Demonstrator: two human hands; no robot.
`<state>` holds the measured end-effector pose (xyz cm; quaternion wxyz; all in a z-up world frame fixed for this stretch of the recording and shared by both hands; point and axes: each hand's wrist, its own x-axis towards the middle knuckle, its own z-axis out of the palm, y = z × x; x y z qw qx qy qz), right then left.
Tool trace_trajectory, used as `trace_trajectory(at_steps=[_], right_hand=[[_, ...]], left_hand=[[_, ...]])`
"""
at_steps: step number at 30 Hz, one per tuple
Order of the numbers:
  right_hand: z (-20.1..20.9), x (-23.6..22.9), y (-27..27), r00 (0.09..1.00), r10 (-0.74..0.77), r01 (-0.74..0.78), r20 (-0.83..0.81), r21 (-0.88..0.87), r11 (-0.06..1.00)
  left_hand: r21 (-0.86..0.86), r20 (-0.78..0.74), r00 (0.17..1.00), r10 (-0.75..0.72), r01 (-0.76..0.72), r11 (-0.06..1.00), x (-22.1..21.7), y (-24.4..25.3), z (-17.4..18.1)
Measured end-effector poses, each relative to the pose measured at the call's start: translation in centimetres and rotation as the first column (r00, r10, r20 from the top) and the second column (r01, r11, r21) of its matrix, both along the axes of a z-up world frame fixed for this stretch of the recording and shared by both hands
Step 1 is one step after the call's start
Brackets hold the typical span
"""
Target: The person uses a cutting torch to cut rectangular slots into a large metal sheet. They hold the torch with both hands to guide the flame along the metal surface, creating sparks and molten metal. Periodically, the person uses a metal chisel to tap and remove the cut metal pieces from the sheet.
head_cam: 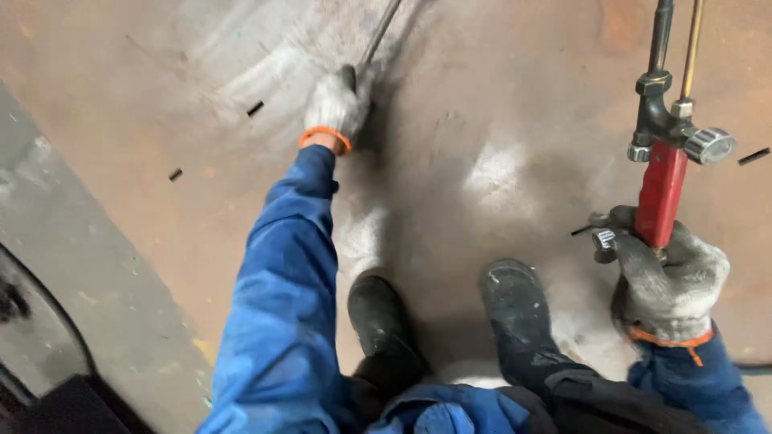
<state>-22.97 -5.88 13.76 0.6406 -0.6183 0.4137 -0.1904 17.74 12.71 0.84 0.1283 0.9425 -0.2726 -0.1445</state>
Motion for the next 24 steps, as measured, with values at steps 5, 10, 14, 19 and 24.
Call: trace_trajectory(at_steps=[5,10,14,19,24], right_hand=[[-0.9,-2.4,-0.5,0.996,0.055,-0.060,-0.075,-0.069,0.996],[-1.0,-2.3,-0.8,0.997,-0.001,-0.007,0.073,0.104,0.995],[-1.1,-1.3,-1.1,0.995,0.014,-0.006,-0.101,0.081,0.997],[-2.5,-1.3,-1.5,0.978,0.113,-0.117,-0.172,-0.011,0.993],[-3.6,-1.2,-1.2,0.974,0.110,-0.105,-0.199,0.035,0.994]], left_hand=[[-0.067,-0.112,0.992,0.066,-0.074,0.995,-1.8,-0.6,0.2],[-0.163,0.105,0.994,-0.010,0.027,0.986,-1.6,0.5,-0.3],[-0.101,0.003,1.000,0.015,-0.015,0.995,-1.1,-0.6,6.5],[-0.416,-0.036,0.995,0.097,-0.103,0.903,-2.2,2.6,4.5],[-0.046,0.051,0.985,-0.165,0.168,0.985,-5.2,5.9,2.3]])
